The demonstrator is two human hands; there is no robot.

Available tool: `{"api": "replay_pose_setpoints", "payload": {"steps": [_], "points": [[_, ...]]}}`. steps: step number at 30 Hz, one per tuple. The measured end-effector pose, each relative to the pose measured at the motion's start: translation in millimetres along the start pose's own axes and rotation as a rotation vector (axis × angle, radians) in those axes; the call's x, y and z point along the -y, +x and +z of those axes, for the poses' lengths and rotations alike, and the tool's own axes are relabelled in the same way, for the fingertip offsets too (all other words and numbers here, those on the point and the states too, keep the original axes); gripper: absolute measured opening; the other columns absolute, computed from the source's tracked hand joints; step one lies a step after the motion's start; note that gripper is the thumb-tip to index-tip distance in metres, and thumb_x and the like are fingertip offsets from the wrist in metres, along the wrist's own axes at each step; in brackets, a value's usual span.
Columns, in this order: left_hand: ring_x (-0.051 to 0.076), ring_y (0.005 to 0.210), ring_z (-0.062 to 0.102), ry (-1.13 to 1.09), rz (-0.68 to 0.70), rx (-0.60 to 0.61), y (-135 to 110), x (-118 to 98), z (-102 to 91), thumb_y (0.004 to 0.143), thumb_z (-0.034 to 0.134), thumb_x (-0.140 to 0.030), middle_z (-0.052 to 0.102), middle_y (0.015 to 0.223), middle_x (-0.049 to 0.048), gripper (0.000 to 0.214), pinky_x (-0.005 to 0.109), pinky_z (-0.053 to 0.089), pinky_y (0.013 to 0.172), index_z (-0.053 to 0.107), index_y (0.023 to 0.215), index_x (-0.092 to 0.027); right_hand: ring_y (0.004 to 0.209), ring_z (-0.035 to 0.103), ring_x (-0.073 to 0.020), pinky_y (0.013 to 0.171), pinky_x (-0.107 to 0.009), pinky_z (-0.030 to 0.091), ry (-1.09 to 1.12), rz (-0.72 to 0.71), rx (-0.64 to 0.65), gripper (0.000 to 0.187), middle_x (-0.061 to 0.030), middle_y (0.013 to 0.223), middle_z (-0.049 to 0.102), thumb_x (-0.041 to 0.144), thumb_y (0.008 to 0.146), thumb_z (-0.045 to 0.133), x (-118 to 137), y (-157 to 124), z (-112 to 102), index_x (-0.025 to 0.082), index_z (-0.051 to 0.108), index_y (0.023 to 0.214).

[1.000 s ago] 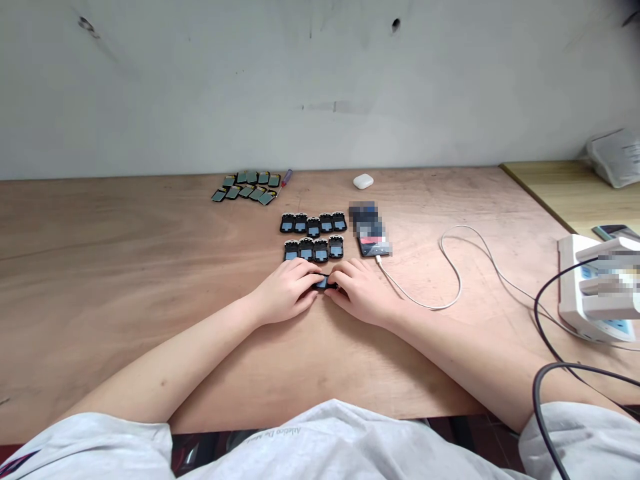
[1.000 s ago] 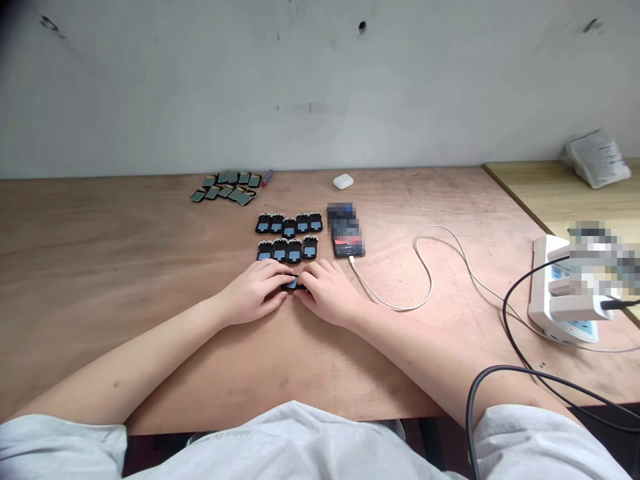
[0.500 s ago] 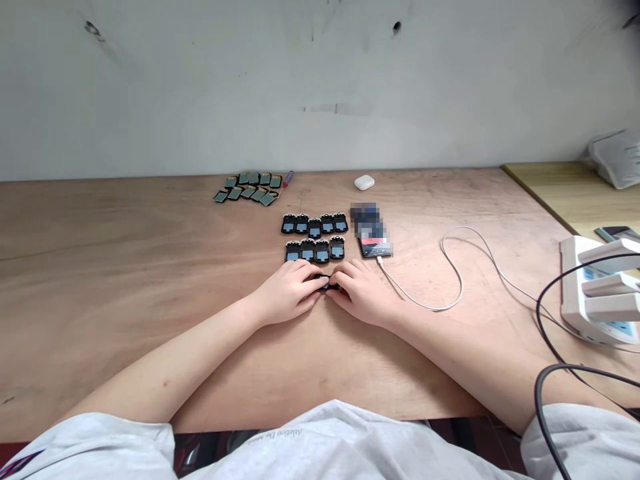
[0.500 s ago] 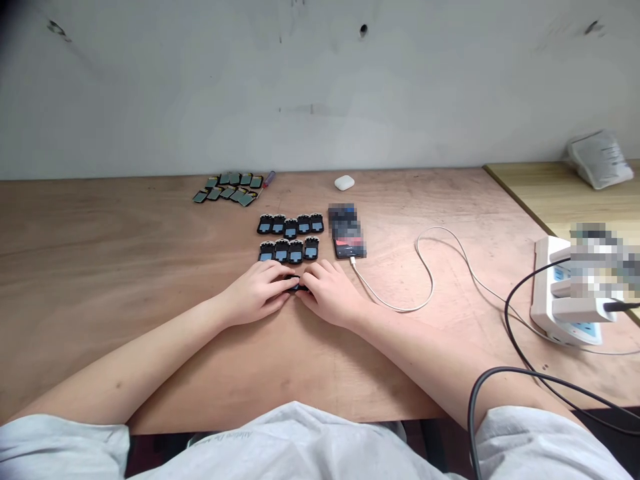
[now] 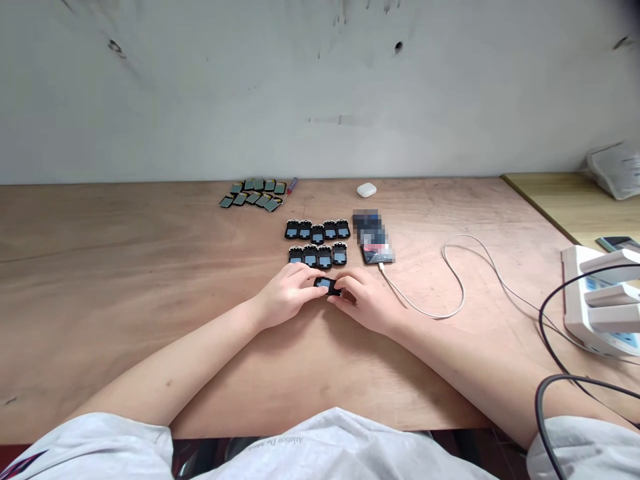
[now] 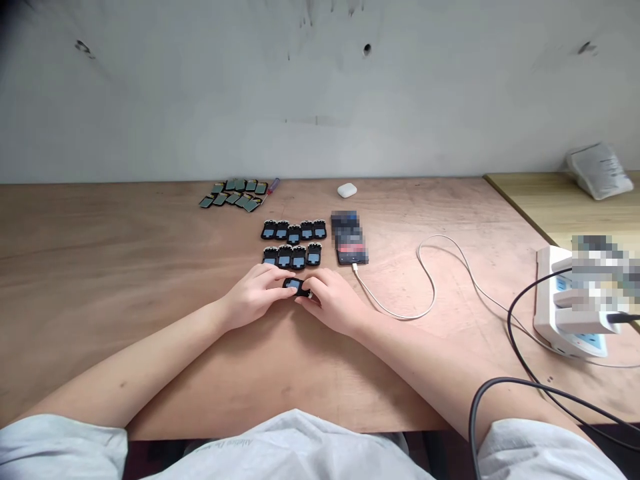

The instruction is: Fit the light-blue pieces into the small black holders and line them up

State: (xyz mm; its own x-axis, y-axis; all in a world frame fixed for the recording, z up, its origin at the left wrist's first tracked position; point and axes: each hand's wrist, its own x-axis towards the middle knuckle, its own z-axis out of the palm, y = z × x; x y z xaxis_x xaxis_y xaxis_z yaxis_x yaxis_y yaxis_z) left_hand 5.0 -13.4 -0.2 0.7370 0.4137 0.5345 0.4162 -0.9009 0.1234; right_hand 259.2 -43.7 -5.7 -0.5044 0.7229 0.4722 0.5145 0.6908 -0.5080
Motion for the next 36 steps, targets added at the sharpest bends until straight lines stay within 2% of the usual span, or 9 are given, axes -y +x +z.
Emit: {"api": "replay_pose_setpoints", "payload": {"steps": [3,7,11,15,17,22,26,28,36], "points": [[0.023,0.113,0.059,-0.003,0.005,-0.018,0,-1,1.5,0.101,0.057,-0.016,0.067,0.126,0.0083,0.022,0.040,0.052,0.095,0.073,0.114,-0.024,0.077,0.064,-0.0184,0.070,-0.034,0.055,0.035,0.025,-0.026,0.015,-0.0087,0.100,0.068,0.036,0.102,0.063,1,-1,2,0.021,0.060,0.097],[0.023,0.113,0.059,-0.061,-0.055,0.037,0,-2,3.8,0.103,0.054,-0.018,0.066,0.126,0.0100,0.020,0.040,0.053,0.095,0.072,0.110,-0.021,0.074,0.062,-0.0179,0.066,-0.032,0.053,0.047,0.038,-0.055,0.018,-0.0068,0.092,0.067,0.038,0.103,0.061,2,-1,1,0.022,0.059,0.095],[0.022,0.106,0.060,-0.090,-0.096,0.076,3,-1,4.0,0.103,0.057,-0.023,0.068,0.121,0.0108,0.019,0.038,0.054,0.089,0.073,0.111,-0.020,0.079,0.062,-0.0196,0.070,-0.033,0.054,0.021,0.033,-0.030,0.018,-0.0082,0.096,0.067,0.038,0.101,0.065,1,0,0,0.021,0.060,0.097],[0.022,0.101,0.062,-0.076,-0.071,0.156,7,-2,-1.0,0.100,0.062,-0.027,0.070,0.113,0.0094,0.018,0.038,0.052,0.088,0.074,0.113,-0.024,0.087,0.063,-0.0236,0.078,-0.039,0.054,-0.042,0.041,0.056,0.017,-0.0080,0.094,0.069,0.035,0.096,0.072,-3,2,0,0.021,0.062,0.095],[0.023,0.104,0.062,-0.065,-0.044,0.179,9,-4,-4.2,0.100,0.063,-0.026,0.071,0.116,0.0103,0.017,0.040,0.052,0.091,0.075,0.112,-0.025,0.089,0.063,-0.0241,0.080,-0.040,0.054,-0.038,0.041,0.077,0.016,-0.0080,0.096,0.070,0.033,0.095,0.074,-4,2,1,0.022,0.062,0.094],[0.025,0.115,0.063,-0.025,0.028,0.188,10,-7,-7.7,0.100,0.060,-0.023,0.067,0.134,0.0112,0.017,0.042,0.051,0.095,0.073,0.111,-0.024,0.092,0.063,-0.0248,0.080,-0.040,0.056,-0.008,0.040,0.046,0.016,-0.0086,0.100,0.071,0.032,0.094,0.076,-7,1,4,0.021,0.063,0.094],[0.024,0.111,0.066,-0.021,0.031,0.201,12,-9,-8.1,0.101,0.058,-0.021,0.069,0.132,0.0110,0.020,0.040,0.052,0.091,0.073,0.114,-0.024,0.101,0.064,-0.0267,0.088,-0.043,0.056,-0.017,0.036,0.095,0.014,-0.0084,0.104,0.074,0.030,0.093,0.077,-8,1,5,0.022,0.066,0.097],[0.024,0.110,0.067,-0.003,0.029,0.205,13,-10,-8.5,0.101,0.058,-0.021,0.069,0.132,0.0117,0.020,0.040,0.053,0.091,0.073,0.115,-0.023,0.101,0.064,-0.0268,0.087,-0.043,0.057,-0.018,0.059,0.111,0.014,-0.0078,0.101,0.074,0.029,0.092,0.078,-8,2,4,0.022,0.067,0.097],[0.025,0.113,0.066,-0.058,0.046,0.181,9,-4,-4.9,0.100,0.059,-0.020,0.070,0.131,0.0115,0.025,0.040,0.053,0.092,0.071,0.121,-0.024,0.102,0.066,-0.0264,0.087,-0.043,0.057,0.012,0.110,0.080,0.017,-0.0079,0.106,0.075,0.028,0.088,0.082,-10,2,6,0.022,0.067,0.092]]}}
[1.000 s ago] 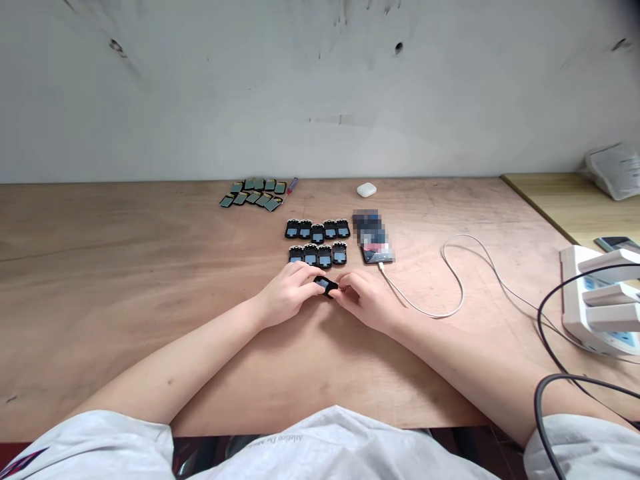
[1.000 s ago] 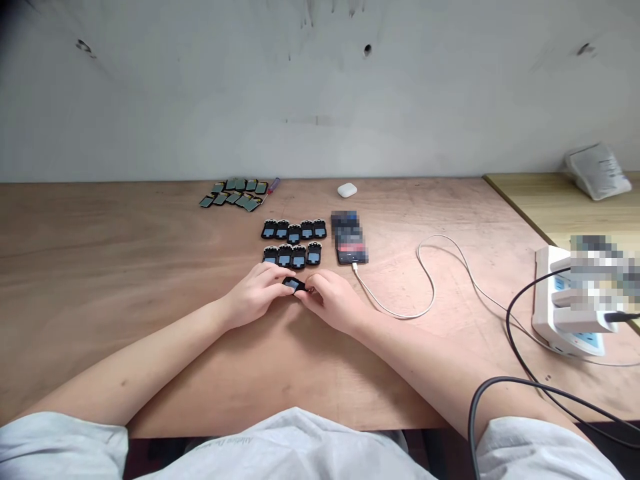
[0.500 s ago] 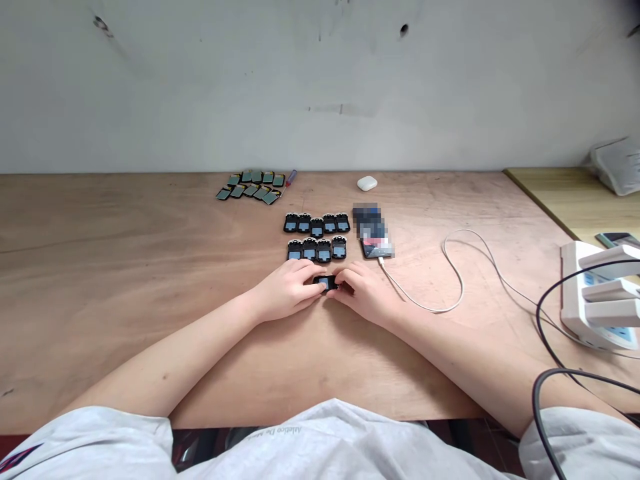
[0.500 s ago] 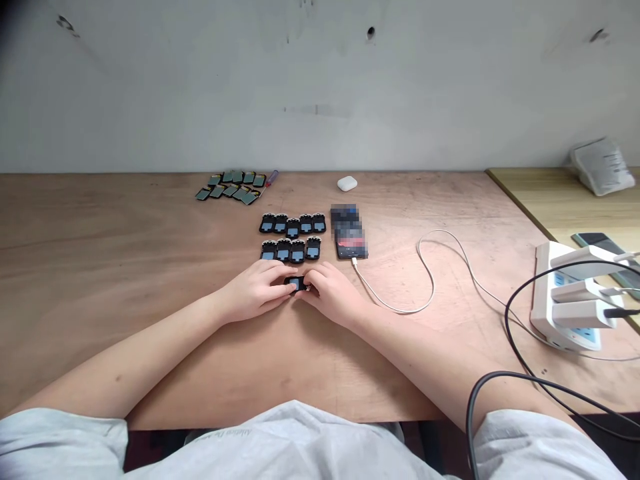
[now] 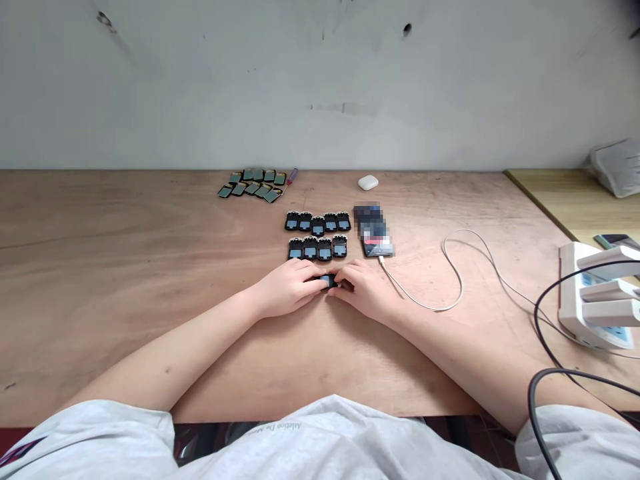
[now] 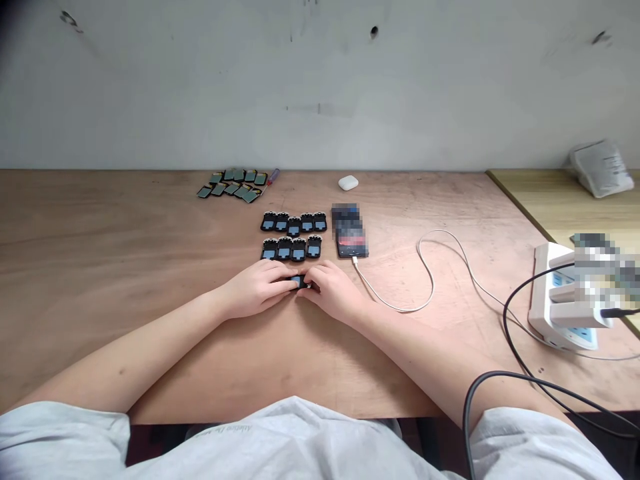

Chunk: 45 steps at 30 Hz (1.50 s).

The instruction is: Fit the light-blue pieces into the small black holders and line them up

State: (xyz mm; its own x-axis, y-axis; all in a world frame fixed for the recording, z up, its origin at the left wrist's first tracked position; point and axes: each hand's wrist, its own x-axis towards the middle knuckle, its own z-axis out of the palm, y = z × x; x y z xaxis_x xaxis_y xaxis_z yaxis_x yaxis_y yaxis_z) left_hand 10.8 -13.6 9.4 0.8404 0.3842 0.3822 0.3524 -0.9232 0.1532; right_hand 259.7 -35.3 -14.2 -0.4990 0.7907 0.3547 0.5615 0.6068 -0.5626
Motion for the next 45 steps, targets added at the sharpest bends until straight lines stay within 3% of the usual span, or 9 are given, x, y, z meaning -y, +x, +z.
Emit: {"api": "replay_pose_setpoints", "payload": {"steps": [8,13,20,28,35,45], "points": [[0.024,0.112,0.065,0.031,-0.012,0.047,2.3,-1.8,-3.1,0.102,0.056,-0.021,0.068,0.133,0.0109,0.023,0.039,0.050,0.092,0.072,0.118,-0.024,0.098,0.067,-0.0244,0.085,-0.040,0.056,0.039,-0.032,-0.054,0.014,-0.0080,0.108,0.071,0.029,0.089,0.081,-3.7,0.7,-0.1,0.022,0.069,0.088],[0.024,0.110,0.065,0.036,-0.011,0.036,2.5,-2.9,-2.7,0.101,0.057,-0.021,0.069,0.131,0.0104,0.022,0.038,0.051,0.091,0.072,0.118,-0.024,0.090,0.065,-0.0229,0.079,-0.037,0.055,0.034,-0.021,-0.019,0.017,-0.0058,0.095,0.069,0.027,0.087,0.083,-1.2,1.6,-3.1,0.021,0.067,0.091],[0.024,0.112,0.065,0.053,0.020,0.011,1.4,0.6,0.1,0.101,0.057,-0.020,0.068,0.136,0.0106,0.022,0.038,0.051,0.091,0.072,0.117,-0.024,0.089,0.066,-0.0217,0.078,-0.035,0.054,0.048,0.036,-0.032,0.023,-0.0057,0.100,0.071,0.025,0.083,0.086,-0.7,2.7,-4.3,0.022,0.065,0.091],[0.024,0.110,0.065,0.048,0.020,0.009,-0.5,2.1,1.6,0.101,0.057,-0.022,0.068,0.135,0.0109,0.024,0.039,0.052,0.091,0.071,0.121,-0.024,0.090,0.064,-0.0219,0.079,-0.035,0.053,0.084,0.005,-0.013,0.027,-0.0046,0.096,0.070,0.023,0.081,0.088,-0.4,4.7,-6.0,0.021,0.062,0.089],[0.024,0.111,0.065,0.066,0.021,0.020,0.8,1.4,1.0,0.103,0.055,-0.022,0.069,0.133,0.0109,0.025,0.039,0.051,0.088,0.069,0.123,-0.024,0.091,0.064,-0.0231,0.077,-0.034,0.052,0.057,0.072,0.014,0.033,-0.0052,0.097,0.068,0.025,0.079,0.090,2.2,3.5,-7.1,0.021,0.062,0.097],[0.024,0.113,0.064,0.061,0.016,0.026,-0.8,2.0,2.1,0.103,0.055,-0.022,0.067,0.137,0.0104,0.026,0.039,0.051,0.090,0.069,0.125,-0.025,0.087,0.062,-0.0214,0.075,-0.032,0.050,0.028,0.094,0.025,0.030,-0.0032,0.091,0.066,0.024,0.079,0.090,4.0,4.7,-7.8,0.021,0.063,0.093]]}}
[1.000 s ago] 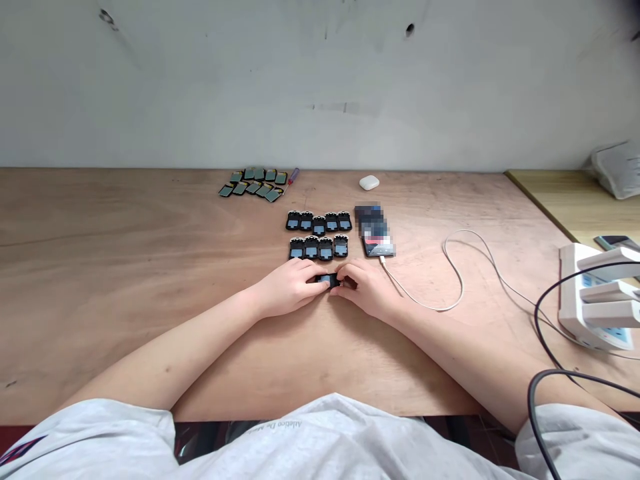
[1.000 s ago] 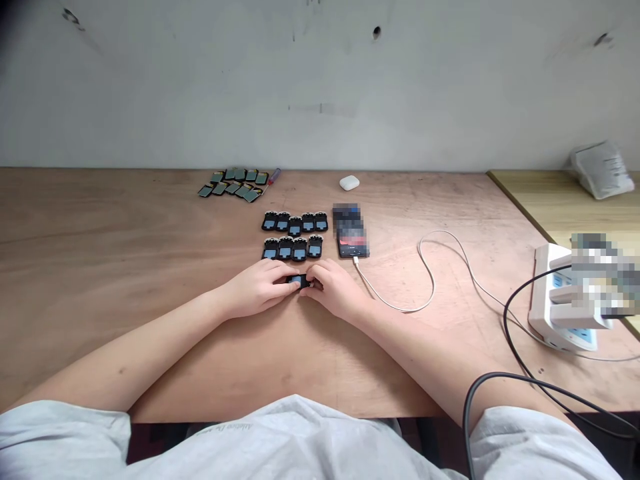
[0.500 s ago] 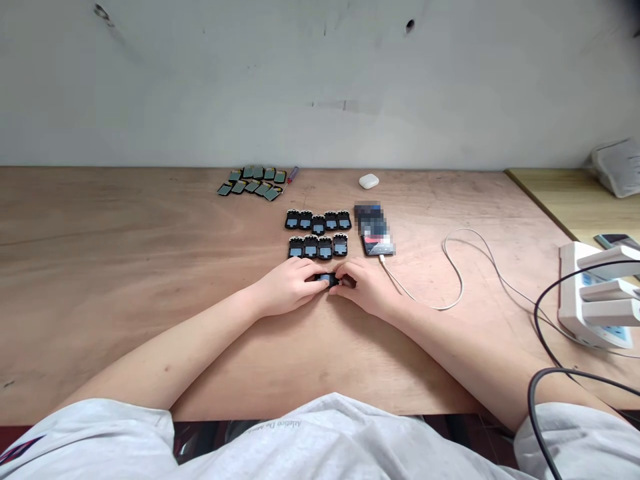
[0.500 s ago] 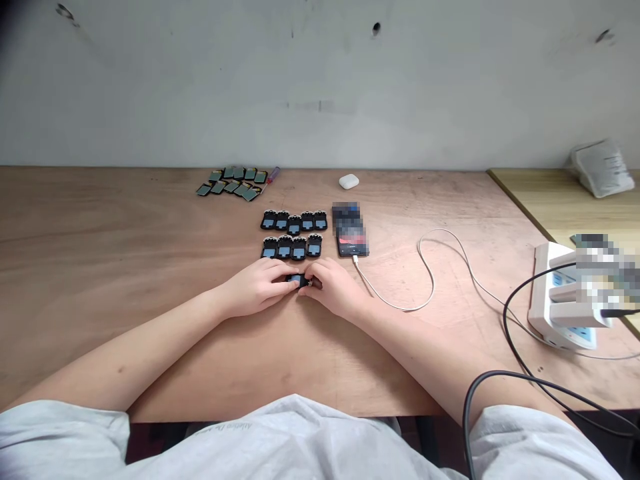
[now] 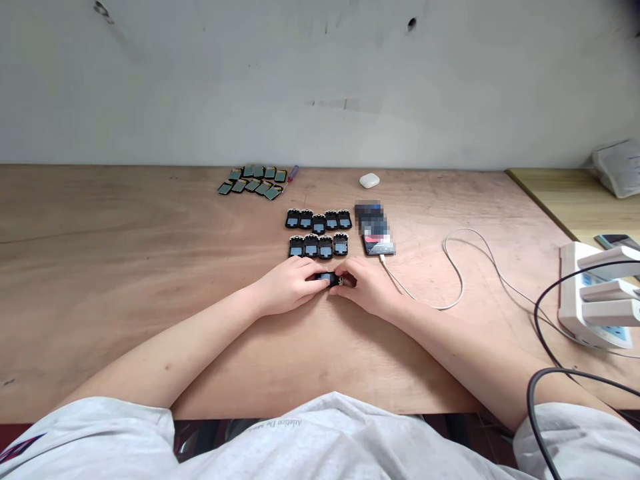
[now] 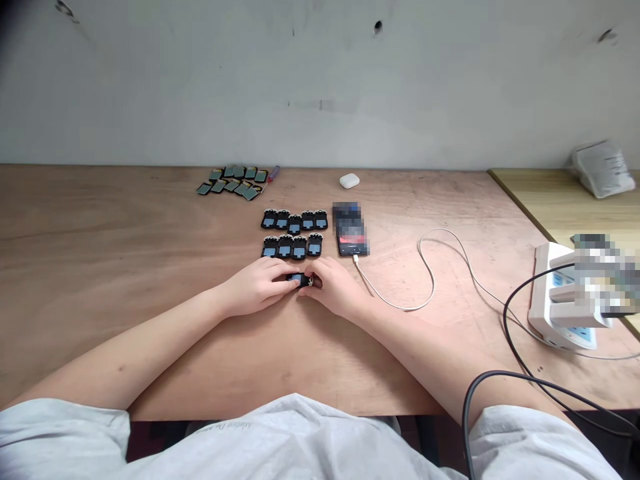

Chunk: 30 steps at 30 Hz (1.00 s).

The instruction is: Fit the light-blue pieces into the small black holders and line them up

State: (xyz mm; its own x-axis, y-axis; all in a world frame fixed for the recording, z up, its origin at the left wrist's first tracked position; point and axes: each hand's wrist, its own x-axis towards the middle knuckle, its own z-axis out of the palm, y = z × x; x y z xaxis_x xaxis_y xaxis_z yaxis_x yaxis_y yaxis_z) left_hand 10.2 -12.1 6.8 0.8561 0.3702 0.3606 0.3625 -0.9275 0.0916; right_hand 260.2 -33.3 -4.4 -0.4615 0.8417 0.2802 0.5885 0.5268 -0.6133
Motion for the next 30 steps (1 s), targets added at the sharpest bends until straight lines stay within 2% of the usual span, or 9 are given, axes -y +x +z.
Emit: {"api": "replay_pose_setpoints", "payload": {"steps": [11,18,30], "points": [[0.024,0.111,0.065,0.016,0.012,-0.008,0.0,1.1,1.5,0.102,0.056,-0.022,0.068,0.135,0.0111,0.026,0.040,0.052,0.089,0.070,0.123,-0.024,0.086,0.062,-0.0216,0.074,-0.032,0.049,-0.018,0.041,0.013,0.032,-0.0029,0.088,0.066,0.025,0.077,0.092,1.2,1.9,-2.7,0.022,0.063,0.090],[0.025,0.115,0.064,0.006,0.009,0.001,-0.8,1.6,1.3,0.102,0.056,-0.022,0.066,0.138,0.0112,0.027,0.041,0.052,0.094,0.069,0.125,-0.024,0.082,0.062,-0.0189,0.072,-0.031,0.050,0.070,0.047,0.000,0.029,-0.0034,0.096,0.066,0.029,0.084,0.086,-2.2,-1.4,-3.5,0.022,0.062,0.098],[0.024,0.111,0.066,-0.036,-0.003,-0.029,0.7,0.6,-0.4,0.101,0.057,-0.023,0.068,0.133,0.0118,0.025,0.040,0.053,0.091,0.071,0.123,-0.026,0.085,0.063,-0.0201,0.073,-0.031,0.050,0.040,0.030,0.009,0.029,-0.0034,0.093,0.068,0.025,0.081,0.088,-0.7,0.4,-3.6,0.022,0.062,0.092]]}}
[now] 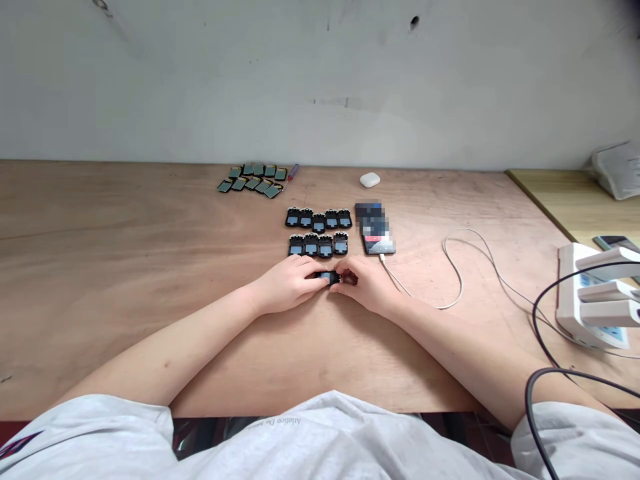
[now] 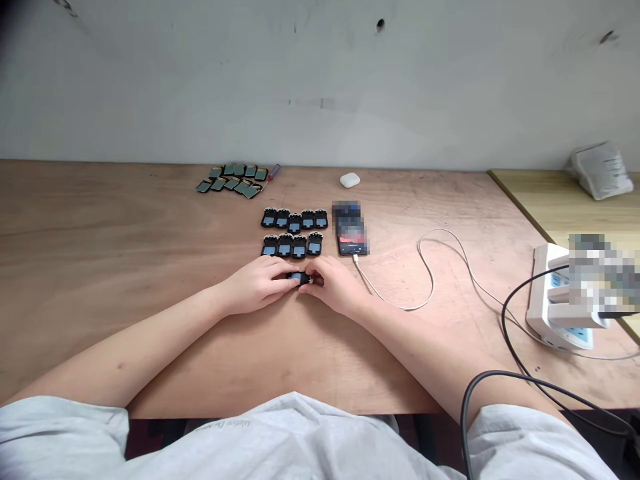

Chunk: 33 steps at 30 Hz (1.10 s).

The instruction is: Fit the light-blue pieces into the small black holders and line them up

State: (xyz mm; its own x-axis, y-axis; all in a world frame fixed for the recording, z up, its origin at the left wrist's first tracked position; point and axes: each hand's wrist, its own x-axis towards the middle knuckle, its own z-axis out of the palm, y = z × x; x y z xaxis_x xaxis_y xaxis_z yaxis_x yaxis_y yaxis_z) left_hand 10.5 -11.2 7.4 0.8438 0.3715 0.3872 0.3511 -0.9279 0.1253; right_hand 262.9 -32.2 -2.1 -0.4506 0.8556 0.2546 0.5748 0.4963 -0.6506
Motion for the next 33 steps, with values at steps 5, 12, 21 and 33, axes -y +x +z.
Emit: {"api": "replay_pose_setpoints", "payload": {"steps": [5,12,21,33], "points": [[0.024,0.111,0.065,0.007,-0.001,0.014,0.2,-0.2,-1.0,0.102,0.056,-0.023,0.068,0.134,0.0117,0.025,0.039,0.053,0.091,0.070,0.123,-0.025,0.086,0.063,-0.0207,0.075,-0.032,0.050,-0.025,-0.003,0.003,0.028,-0.0034,0.091,0.067,0.026,0.081,0.089,0.6,1.6,0.8,0.022,0.062,0.090],[0.024,0.113,0.064,0.012,0.005,0.015,-0.2,0.2,0.2,0.101,0.057,-0.022,0.067,0.136,0.0115,0.025,0.039,0.052,0.092,0.071,0.122,-0.025,0.090,0.064,-0.0227,0.079,-0.036,0.053,-0.035,-0.084,0.002,0.029,-0.0047,0.093,0.068,0.026,0.081,0.089,-1.8,1.4,2.4,0.021,0.063,0.092],[0.024,0.110,0.065,0.000,-0.007,0.012,-1.3,1.0,0.9,0.103,0.055,-0.023,0.070,0.127,0.0121,0.028,0.039,0.053,0.092,0.071,0.126,-0.026,0.099,0.066,-0.0254,0.086,-0.040,0.057,-0.051,-0.213,-0.010,0.020,-0.0092,0.107,0.070,0.010,0.084,0.069,2.3,-2.6,-2.7,0.023,0.062,0.098],[0.024,0.111,0.066,-0.010,-0.021,-0.004,-1.5,0.8,2.3,0.104,0.055,-0.024,0.071,0.127,0.0124,0.027,0.039,0.053,0.090,0.071,0.125,-0.026,0.095,0.067,-0.0237,0.082,-0.038,0.057,-0.019,-0.145,0.011,0.019,-0.0066,0.101,0.071,0.017,0.087,0.072,3.5,-2.5,-5.9,0.023,0.062,0.101]]}}
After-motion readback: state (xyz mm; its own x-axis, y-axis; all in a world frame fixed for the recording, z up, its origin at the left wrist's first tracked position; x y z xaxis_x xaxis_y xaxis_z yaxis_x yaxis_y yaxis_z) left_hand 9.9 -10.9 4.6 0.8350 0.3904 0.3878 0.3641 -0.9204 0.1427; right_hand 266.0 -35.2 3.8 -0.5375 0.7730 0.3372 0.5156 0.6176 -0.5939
